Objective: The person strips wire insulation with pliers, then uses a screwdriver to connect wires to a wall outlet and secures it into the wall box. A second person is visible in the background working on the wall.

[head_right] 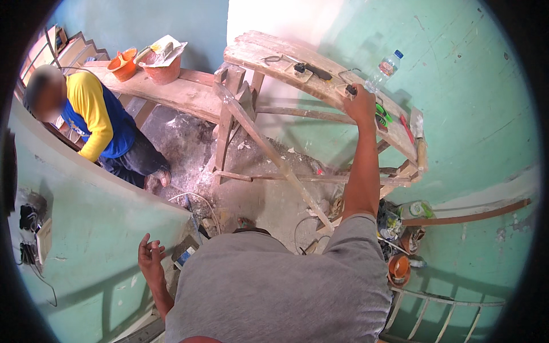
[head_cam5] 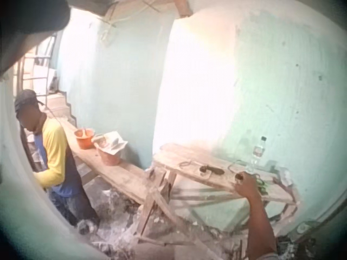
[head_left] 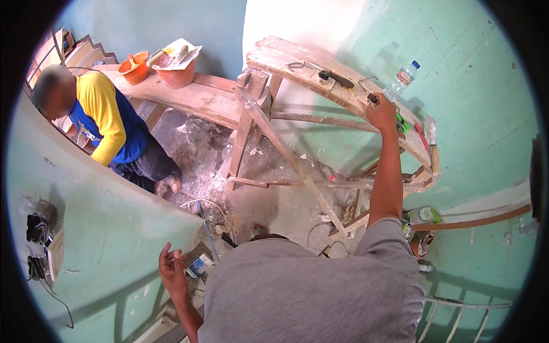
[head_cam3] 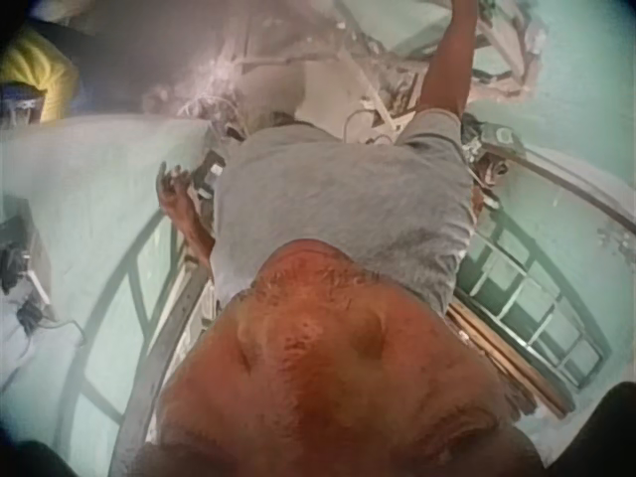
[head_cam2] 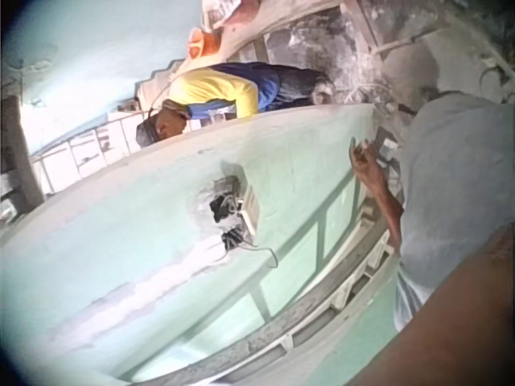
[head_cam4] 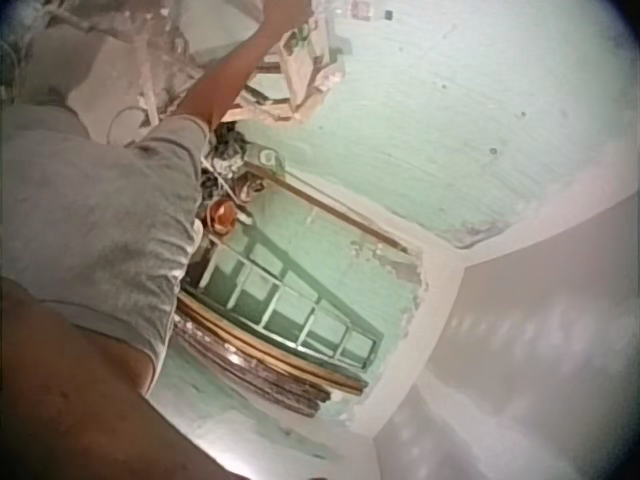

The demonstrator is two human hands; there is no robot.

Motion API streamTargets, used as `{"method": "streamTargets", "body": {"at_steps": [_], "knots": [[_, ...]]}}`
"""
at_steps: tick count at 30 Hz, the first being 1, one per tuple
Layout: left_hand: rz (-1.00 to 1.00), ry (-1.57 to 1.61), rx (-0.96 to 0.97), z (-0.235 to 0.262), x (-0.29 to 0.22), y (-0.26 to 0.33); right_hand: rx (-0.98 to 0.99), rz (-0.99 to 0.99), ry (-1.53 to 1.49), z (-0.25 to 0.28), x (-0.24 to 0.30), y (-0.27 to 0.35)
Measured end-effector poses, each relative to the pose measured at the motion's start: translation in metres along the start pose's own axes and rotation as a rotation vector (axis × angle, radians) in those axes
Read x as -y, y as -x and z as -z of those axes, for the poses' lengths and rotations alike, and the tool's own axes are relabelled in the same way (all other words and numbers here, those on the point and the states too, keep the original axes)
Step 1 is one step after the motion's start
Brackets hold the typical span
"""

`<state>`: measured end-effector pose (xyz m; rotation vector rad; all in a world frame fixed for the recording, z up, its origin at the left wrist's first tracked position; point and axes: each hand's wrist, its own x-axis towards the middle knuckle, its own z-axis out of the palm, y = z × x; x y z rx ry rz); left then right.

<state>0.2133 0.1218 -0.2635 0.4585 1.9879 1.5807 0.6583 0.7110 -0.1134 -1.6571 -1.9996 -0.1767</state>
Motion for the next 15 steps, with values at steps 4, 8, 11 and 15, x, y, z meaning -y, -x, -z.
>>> {"method": "streamTargets", "body": {"at_steps": [4, 8, 11, 15], "knots": [[-0.022, -0.066, 0.005, -0.024, -0.021, -0.012, 0.116, -0.064, -0.136, -0.009, -0.011, -0.013], [-0.025, -0.098, -0.016, -0.036, -0.028, -0.016, -0.036, 0.096, 0.028, -0.012, -0.002, -0.006], [-0.020, -0.138, -0.030, -0.038, -0.018, -0.018, -0.148, 0.151, -0.038, -0.019, 0.021, -0.012], [-0.017, -0.154, -0.055, -0.042, -0.022, -0.018, 0.055, 0.304, -0.378, -0.027, 0.100, -0.024]]}}
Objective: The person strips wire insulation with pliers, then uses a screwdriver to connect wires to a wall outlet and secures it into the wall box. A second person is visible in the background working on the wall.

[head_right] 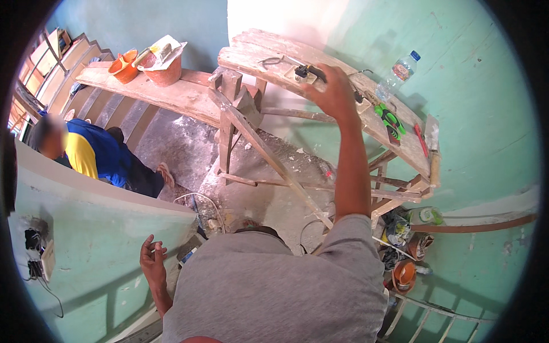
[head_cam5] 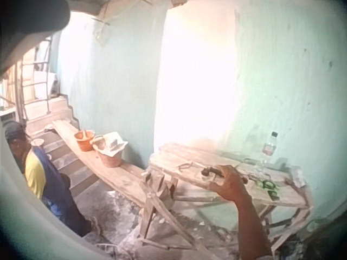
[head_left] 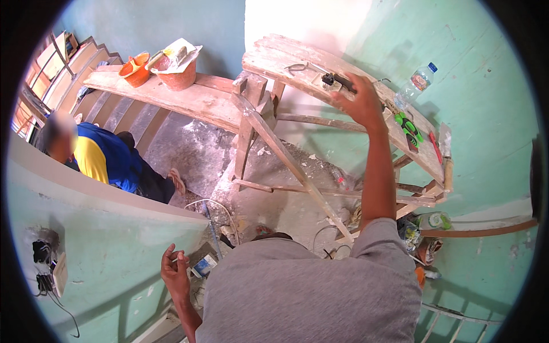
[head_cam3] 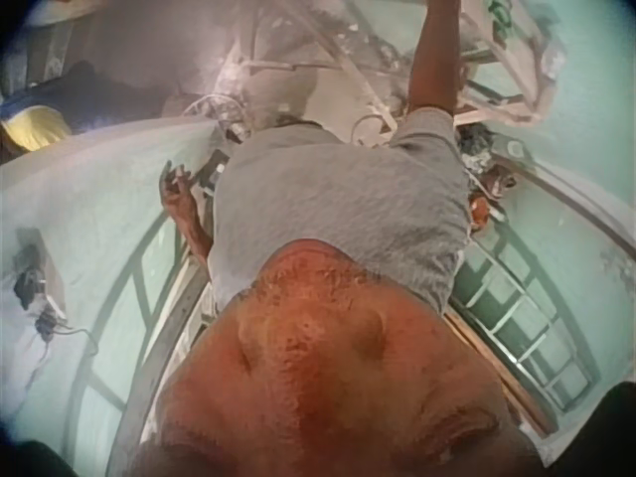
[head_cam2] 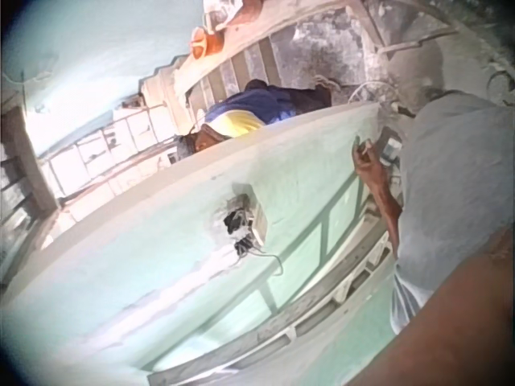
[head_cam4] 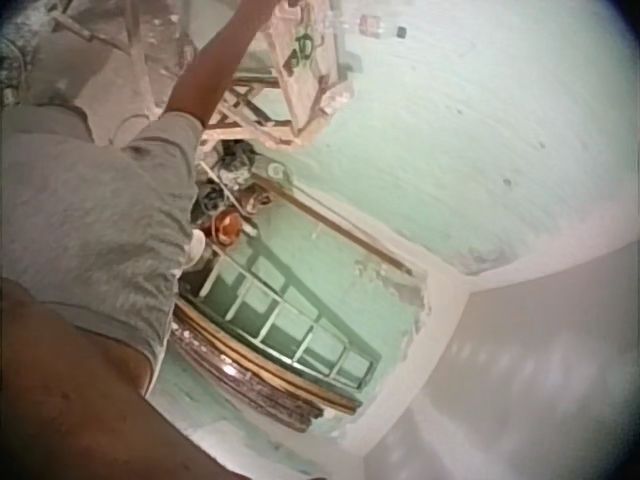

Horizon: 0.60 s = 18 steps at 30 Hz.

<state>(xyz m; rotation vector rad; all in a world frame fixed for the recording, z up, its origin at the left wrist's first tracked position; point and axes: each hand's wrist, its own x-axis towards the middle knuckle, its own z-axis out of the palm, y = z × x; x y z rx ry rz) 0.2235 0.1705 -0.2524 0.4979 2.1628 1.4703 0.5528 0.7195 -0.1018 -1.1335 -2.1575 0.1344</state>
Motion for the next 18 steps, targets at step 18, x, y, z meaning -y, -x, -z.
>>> {"method": "streamTargets", "body": {"at_steps": [18], "knots": [[0.050, -0.063, -0.069, 0.001, -0.002, 0.010, 0.126, -0.048, 0.018, -0.024, 0.020, -0.034]]}}
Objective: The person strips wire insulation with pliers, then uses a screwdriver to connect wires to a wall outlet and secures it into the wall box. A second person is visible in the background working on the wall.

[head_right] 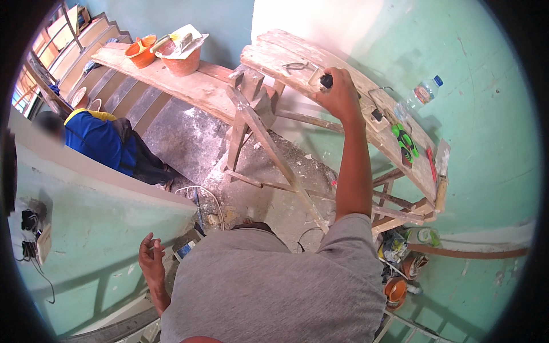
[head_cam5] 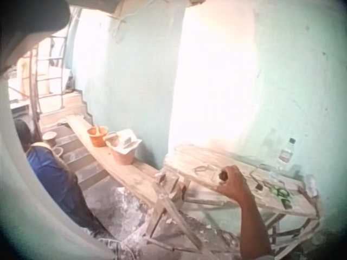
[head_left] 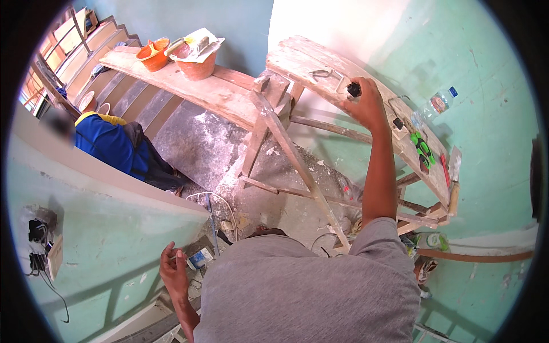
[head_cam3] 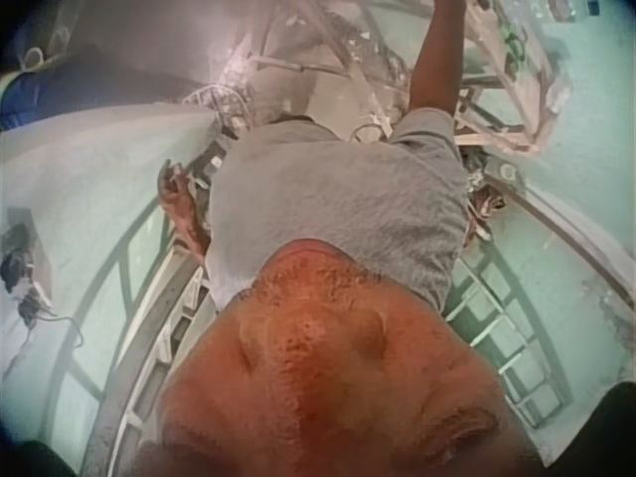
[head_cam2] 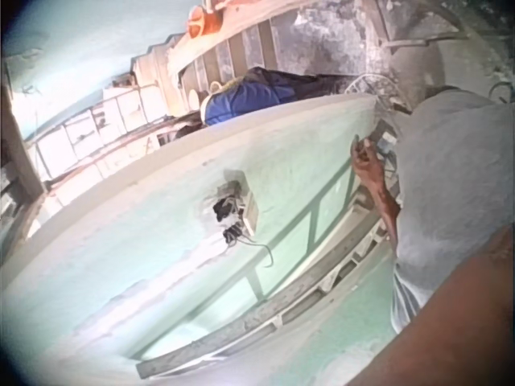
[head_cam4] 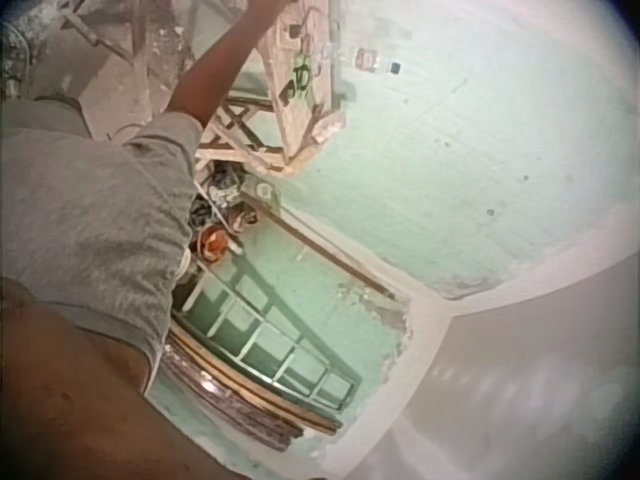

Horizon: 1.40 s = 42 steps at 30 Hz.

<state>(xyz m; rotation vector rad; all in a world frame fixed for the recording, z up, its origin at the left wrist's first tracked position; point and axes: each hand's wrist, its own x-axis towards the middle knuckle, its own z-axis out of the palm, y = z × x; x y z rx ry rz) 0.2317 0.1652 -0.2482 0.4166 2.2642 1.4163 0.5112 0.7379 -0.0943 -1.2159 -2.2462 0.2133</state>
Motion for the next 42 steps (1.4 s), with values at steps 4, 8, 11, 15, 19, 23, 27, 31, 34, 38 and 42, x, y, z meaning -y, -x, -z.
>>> {"method": "streamTargets", "body": {"at_steps": [4, 8, 11, 15, 19, 23, 27, 31, 34, 38, 42], "knots": [[-0.013, 0.114, 0.059, -0.007, -0.016, -0.006, -0.074, 0.191, -0.175, 0.000, 0.052, 0.038], [-0.054, 0.260, 0.243, -0.031, -0.057, -0.016, 0.075, 0.409, -0.424, -0.013, 0.121, 0.094], [-0.091, 0.339, 0.464, -0.053, -0.091, -0.026, 0.209, 0.501, -0.576, -0.024, 0.159, 0.128], [-0.021, 0.547, 0.673, -0.068, -0.112, -0.030, 0.416, 0.675, -0.625, -0.040, 0.209, 0.161], [0.055, 0.754, 0.721, -0.073, -0.115, -0.021, 0.552, 0.798, -0.681, -0.055, 0.239, 0.180], [0.063, 0.942, 0.677, -0.074, -0.109, -0.013, 0.604, 0.895, -0.666, -0.063, 0.257, 0.191], [0.025, 1.084, 0.568, -0.066, -0.105, -0.006, 0.528, 0.982, -0.612, -0.064, 0.267, 0.195], [-0.081, 1.152, 0.537, -0.055, -0.102, 0.001, 0.504, 0.925, -0.677, -0.065, 0.269, 0.202], [-0.118, 1.173, 0.545, -0.051, -0.096, 0.002, 0.477, 0.905, -0.751, -0.071, 0.269, 0.207], [-0.085, 1.199, 0.459, -0.051, -0.075, 0.003, 0.529, 0.710, -1.002, -0.076, 0.258, 0.205], [-0.044, 1.232, 0.408, -0.052, -0.086, 0.022, 0.479, 0.627, -1.002, -0.088, 0.247, 0.214]]}}
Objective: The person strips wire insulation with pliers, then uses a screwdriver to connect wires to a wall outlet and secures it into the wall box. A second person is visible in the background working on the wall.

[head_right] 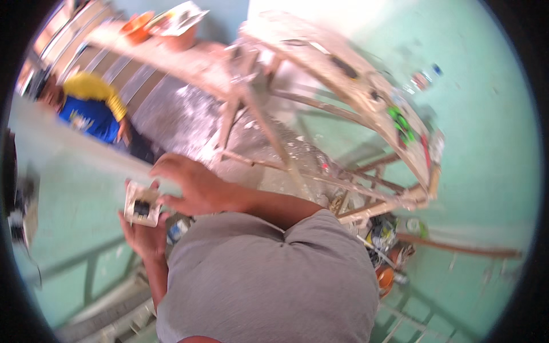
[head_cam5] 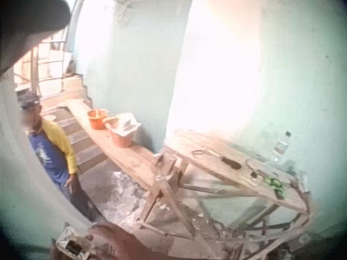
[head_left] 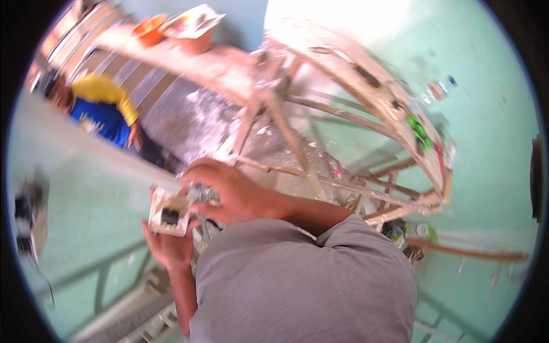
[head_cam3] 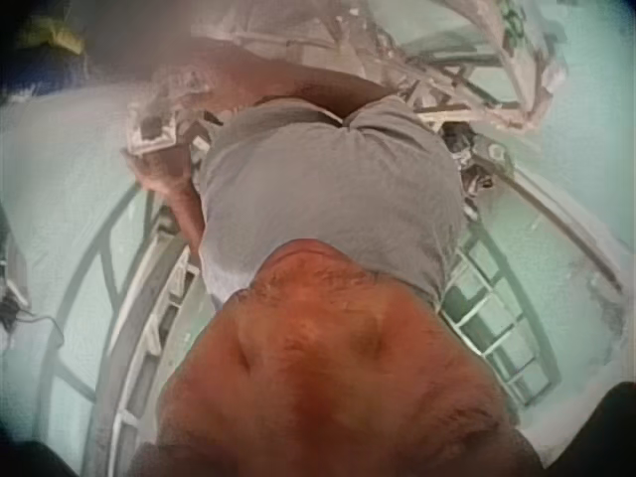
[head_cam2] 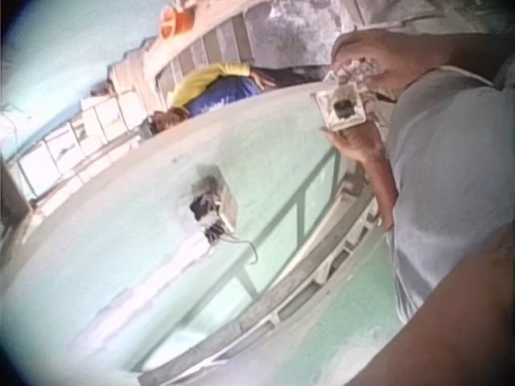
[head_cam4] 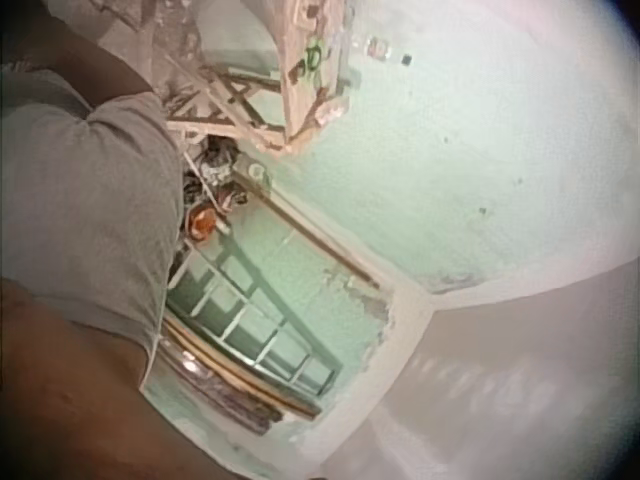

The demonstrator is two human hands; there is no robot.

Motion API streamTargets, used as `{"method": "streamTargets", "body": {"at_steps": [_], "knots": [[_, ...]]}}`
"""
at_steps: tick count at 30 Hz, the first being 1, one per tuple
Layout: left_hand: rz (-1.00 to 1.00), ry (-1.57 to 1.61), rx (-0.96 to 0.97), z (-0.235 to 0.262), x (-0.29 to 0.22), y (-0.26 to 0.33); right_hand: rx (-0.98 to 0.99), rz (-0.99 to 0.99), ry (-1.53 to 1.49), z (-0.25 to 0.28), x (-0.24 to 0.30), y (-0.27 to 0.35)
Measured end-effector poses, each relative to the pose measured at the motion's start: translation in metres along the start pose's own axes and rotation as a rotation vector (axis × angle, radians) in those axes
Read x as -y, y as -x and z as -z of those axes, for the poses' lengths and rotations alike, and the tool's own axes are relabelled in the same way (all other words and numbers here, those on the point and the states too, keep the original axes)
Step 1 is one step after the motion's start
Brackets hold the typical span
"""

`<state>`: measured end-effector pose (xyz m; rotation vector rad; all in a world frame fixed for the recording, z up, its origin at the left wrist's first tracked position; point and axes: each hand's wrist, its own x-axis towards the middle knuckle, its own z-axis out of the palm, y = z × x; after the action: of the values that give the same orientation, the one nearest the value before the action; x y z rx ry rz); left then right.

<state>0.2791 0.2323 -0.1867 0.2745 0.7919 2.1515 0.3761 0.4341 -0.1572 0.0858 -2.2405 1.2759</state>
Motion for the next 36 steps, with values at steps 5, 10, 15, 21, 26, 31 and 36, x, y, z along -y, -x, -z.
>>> {"method": "streamTargets", "body": {"at_steps": [5, 10, 15, 21, 26, 31, 36], "knots": [[0.088, 0.219, 0.106, 0.024, 0.008, -0.010, -0.158, -0.073, 0.215, 0.059, -0.007, 0.009], [0.160, 0.362, 0.151, 0.040, 0.020, -0.006, -0.473, -0.230, 0.717, 0.194, -0.022, 0.036], [0.241, 0.360, 0.066, 0.037, 0.010, -0.009, -0.572, -0.285, 1.375, 0.353, -0.092, 0.055], [0.303, 0.185, 0.141, 0.042, 0.015, -0.023, -0.178, -0.632, 1.283, 0.453, -0.140, 0.108], [0.170, 0.136, 0.096, 0.038, 0.019, -0.002, -0.230, -0.534, 1.236, 0.475, -0.169, 0.120], [-0.010, 0.222, 0.042, 0.061, 0.000, 0.029, -0.494, -0.518, 1.515, 0.413, -0.102, 0.085], [-0.186, 0.289, -0.096, 0.074, -0.041, 0.038, -0.839, -0.514, 1.415, 0.344, -0.013, 0.064]]}}
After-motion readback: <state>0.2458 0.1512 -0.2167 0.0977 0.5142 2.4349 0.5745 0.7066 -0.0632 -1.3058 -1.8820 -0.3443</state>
